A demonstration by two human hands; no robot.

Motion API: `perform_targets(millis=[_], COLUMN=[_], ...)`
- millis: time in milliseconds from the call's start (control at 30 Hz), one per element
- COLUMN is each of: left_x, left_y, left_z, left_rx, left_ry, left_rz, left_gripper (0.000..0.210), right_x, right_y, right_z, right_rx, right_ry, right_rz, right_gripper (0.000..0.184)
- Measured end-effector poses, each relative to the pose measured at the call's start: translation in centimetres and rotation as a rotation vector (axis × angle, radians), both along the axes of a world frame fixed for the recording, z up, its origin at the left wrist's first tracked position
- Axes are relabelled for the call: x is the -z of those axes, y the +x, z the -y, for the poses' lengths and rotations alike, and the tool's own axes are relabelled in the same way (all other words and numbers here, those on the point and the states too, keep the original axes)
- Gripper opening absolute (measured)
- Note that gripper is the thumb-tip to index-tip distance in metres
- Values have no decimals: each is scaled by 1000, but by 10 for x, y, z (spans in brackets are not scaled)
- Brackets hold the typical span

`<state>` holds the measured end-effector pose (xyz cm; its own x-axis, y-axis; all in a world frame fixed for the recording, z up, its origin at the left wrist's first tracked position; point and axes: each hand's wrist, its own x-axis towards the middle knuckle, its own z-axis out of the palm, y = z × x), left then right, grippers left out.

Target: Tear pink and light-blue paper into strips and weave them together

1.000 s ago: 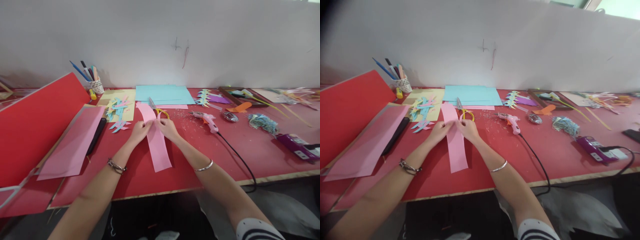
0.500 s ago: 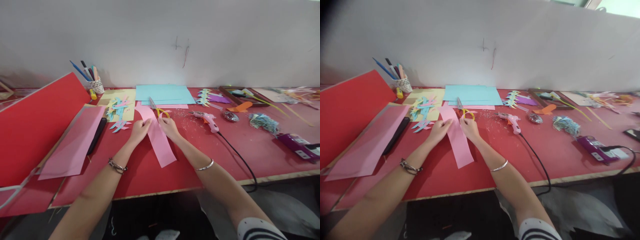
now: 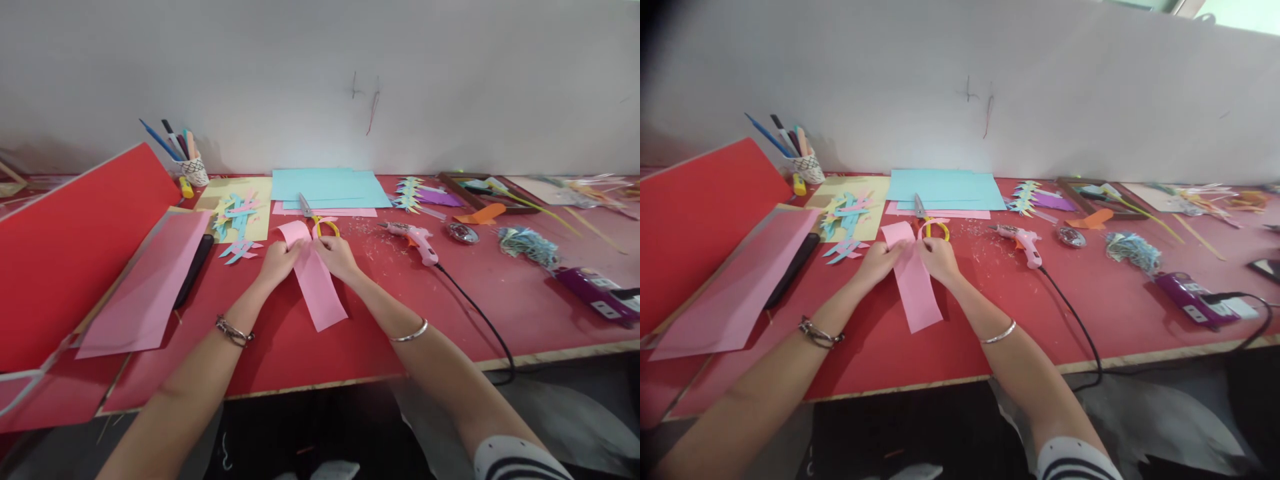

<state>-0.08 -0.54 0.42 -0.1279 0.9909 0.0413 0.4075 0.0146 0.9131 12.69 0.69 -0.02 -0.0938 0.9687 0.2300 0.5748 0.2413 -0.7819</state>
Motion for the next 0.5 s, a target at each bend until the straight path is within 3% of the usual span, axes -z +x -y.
perform_targets(millis=[233,500], left_x=[0,-1], left_y=[-1,-1], left_z=[0,0], left_rx=[-21,-20], left_ry=[3,-7], left_rz=[-16,19], left_gripper=[46,44], right_x=[-2,-3], right_y=[1,3], right_z=[-1,1], right_rx=[58,-74], right_ry=[-15,-38], right_rz=[-2,-3], right_gripper=[33,31])
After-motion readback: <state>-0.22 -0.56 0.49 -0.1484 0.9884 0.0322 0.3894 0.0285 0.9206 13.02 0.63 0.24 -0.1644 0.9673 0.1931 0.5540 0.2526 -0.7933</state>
